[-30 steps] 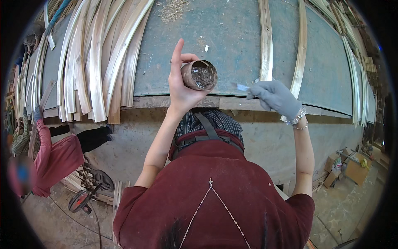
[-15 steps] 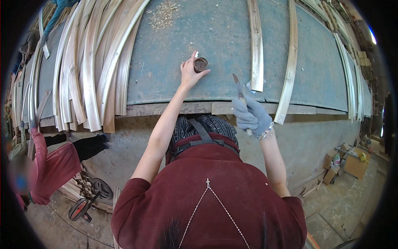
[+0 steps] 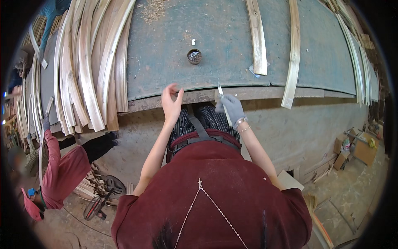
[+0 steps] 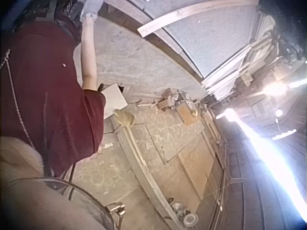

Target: Inspecting and repairing blemishes or filling knots on curved wooden strips using a putty knife or scraping tool.

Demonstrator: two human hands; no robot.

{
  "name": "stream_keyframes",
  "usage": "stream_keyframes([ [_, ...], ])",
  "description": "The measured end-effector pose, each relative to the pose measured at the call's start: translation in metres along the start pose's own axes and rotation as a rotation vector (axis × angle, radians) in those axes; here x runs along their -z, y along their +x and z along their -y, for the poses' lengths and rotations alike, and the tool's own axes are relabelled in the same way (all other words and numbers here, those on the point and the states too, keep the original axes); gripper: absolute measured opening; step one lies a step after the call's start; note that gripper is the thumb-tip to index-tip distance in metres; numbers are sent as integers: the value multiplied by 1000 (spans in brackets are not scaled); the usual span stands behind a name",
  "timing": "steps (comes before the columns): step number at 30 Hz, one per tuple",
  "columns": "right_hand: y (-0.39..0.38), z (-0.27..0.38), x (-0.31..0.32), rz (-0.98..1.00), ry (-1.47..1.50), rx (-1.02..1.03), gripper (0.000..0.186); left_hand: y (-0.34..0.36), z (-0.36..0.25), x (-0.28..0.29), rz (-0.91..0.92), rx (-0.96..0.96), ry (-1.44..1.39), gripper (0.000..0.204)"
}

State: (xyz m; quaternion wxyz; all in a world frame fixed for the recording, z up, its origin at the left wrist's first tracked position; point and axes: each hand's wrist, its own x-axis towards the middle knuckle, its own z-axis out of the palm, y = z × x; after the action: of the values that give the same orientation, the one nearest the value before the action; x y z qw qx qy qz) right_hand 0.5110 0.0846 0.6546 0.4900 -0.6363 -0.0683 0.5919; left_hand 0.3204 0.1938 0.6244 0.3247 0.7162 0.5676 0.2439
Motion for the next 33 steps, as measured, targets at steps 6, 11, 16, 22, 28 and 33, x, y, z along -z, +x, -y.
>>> stream_keyframes([
  [6, 23, 12, -24, -170, 238, 53, 23, -5, -54, -30, 954, 483, -811, 48],
  [11, 56, -1, -37, -312, -400, 384, 25, 9, -45, -43, 1000, 538, -834, 39],
  [16, 72, 9, -14, -358, -376, 402, 30, 6, -53, -55, 995, 706, -1185, 35],
  [22, 97, 35, 11, -950, -977, 562, 41, 8, -48, -47, 883, 716, -1308, 18],
  [28, 112, 59, 55, -1174, -1523, 405, 29, 3, -59, -30, 783, 509, -859, 19],
  [33, 114, 70, 66, -983, -1728, 444, 10, 6, -60, -28, 727, 448, -805, 21],
])
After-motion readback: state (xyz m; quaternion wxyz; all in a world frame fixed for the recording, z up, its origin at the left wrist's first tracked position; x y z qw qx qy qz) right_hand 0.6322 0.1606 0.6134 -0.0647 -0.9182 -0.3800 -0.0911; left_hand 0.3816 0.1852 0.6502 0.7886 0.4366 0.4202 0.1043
